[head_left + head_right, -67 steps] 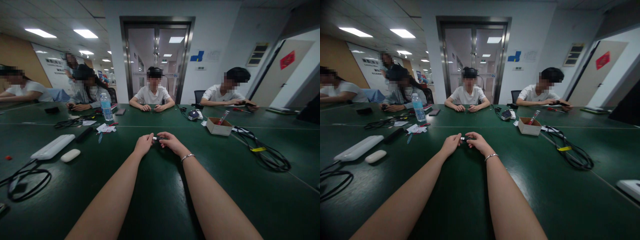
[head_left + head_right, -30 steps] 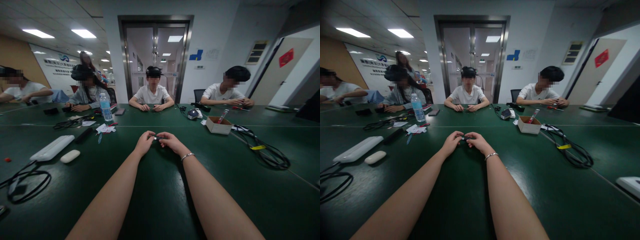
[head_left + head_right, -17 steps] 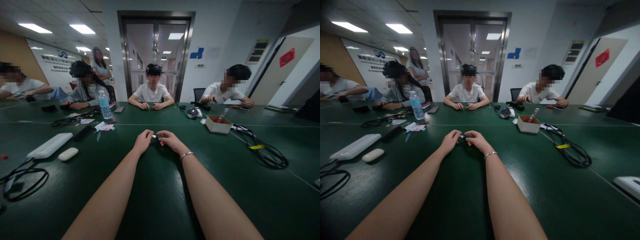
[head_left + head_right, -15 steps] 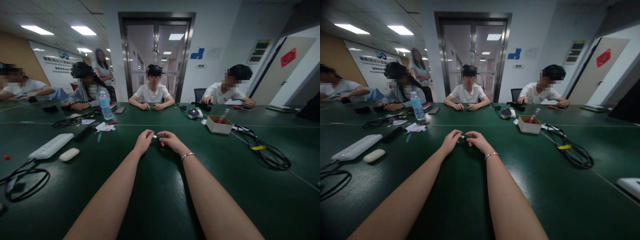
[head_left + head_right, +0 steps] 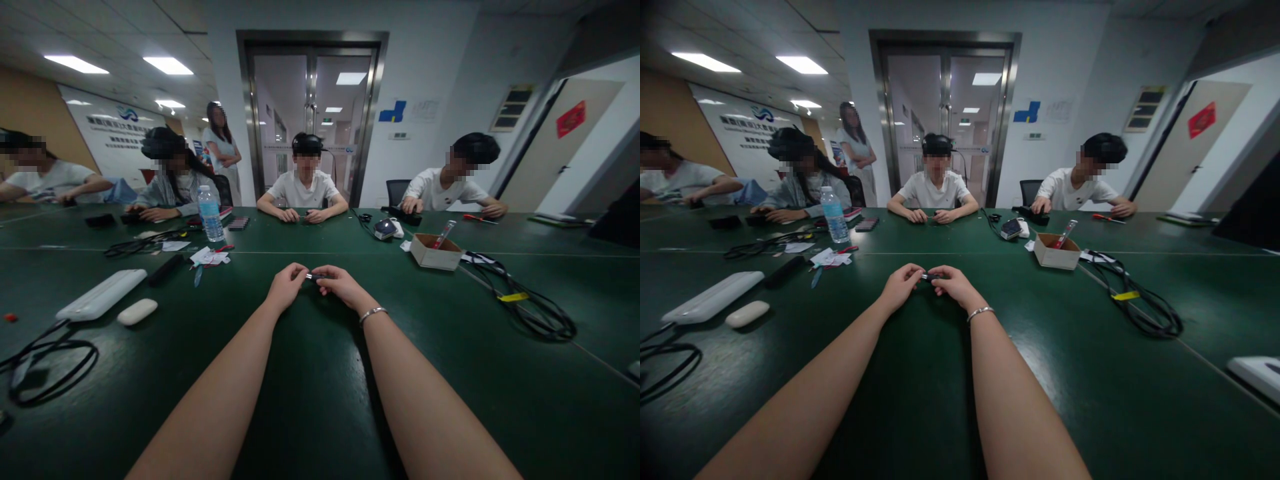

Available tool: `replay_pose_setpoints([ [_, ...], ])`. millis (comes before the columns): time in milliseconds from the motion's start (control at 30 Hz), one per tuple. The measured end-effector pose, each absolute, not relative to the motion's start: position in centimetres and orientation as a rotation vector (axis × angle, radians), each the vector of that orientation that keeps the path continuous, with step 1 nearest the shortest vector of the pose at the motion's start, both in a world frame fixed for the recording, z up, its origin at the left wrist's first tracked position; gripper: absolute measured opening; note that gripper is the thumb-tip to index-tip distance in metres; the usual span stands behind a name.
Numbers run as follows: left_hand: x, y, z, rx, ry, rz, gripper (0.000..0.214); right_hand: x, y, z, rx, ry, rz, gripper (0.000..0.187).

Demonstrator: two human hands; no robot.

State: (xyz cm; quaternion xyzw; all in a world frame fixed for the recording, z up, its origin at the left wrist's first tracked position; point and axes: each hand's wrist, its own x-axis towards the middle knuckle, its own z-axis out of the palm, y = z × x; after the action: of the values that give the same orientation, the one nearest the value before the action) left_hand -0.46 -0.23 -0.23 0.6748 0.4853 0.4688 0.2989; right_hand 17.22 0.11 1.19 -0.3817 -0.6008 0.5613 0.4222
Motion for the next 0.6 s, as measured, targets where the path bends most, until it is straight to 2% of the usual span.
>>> replay_pose_setpoints([
  [367, -0.2, -0.5, -0.2, 1.820, 1.178, 1.240, 0.022, 17.1, 0.3, 0.8, -0.960, -1.517, 1.366, 0.022],
  [500, -0.4, -0.9, 0.3, 1.931, 1.244, 1.190, 0.027, 16.6, 0.0, 0.8, -0.976, -1.558, 1.261, 0.021],
  [600, 0.7, -2.7, 3.0, 2.122, 1.406, 1.227, 0.036, 16.5, -0.1, 0.7, -0.995, -1.531, 1.220, 0.016],
])
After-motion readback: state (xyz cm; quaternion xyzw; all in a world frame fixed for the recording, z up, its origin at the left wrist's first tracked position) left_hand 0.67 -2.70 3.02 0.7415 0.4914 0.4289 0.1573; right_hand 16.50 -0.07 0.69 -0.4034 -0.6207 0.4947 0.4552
